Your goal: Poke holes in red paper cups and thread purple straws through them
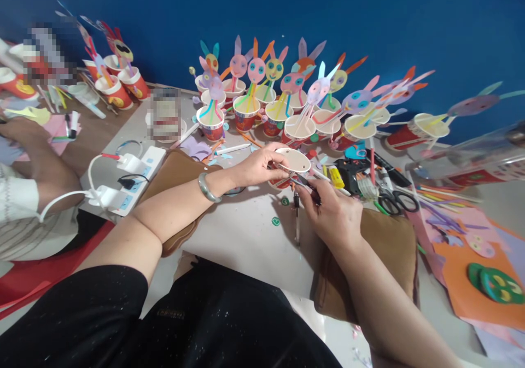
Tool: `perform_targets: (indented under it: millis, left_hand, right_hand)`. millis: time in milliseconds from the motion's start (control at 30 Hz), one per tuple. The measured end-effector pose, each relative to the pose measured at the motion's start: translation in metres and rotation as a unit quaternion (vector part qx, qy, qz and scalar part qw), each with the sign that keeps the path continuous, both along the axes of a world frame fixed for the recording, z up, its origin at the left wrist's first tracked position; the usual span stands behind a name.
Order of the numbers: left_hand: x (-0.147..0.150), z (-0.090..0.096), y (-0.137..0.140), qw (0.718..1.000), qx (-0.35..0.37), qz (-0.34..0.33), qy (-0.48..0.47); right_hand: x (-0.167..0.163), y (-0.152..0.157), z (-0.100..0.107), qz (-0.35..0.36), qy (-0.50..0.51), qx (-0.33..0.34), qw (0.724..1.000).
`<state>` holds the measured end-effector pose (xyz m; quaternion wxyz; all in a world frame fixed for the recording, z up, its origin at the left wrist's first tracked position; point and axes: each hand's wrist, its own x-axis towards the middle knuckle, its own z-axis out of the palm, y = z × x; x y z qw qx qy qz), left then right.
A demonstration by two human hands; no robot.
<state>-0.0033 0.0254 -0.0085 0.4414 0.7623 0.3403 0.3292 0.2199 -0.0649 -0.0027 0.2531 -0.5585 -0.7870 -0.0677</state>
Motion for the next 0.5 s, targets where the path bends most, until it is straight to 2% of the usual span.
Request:
perform_targets:
  millis: [200, 367, 500]
  left_hand:
    - [0.002, 0.003, -0.005, 0.999, 0.043, 0.01, 0.024]
    - [0.002, 0.009, -0.01, 0.995, 0.094, 0.007, 0.019]
    - [0.003, 0.008, -0.01, 0.995, 0.094, 0.01, 0.023]
  right_hand:
    - [-0.003, -0.004, 0.004, -0.029, -0.045, 0.01, 0.999]
    - [-0.007, -0.007, 0.004, -0.043, -0.021, 0.009, 0.999]
    - [-0.006, -0.008, 0.004, -0.039, -0.025, 0.011, 0.999]
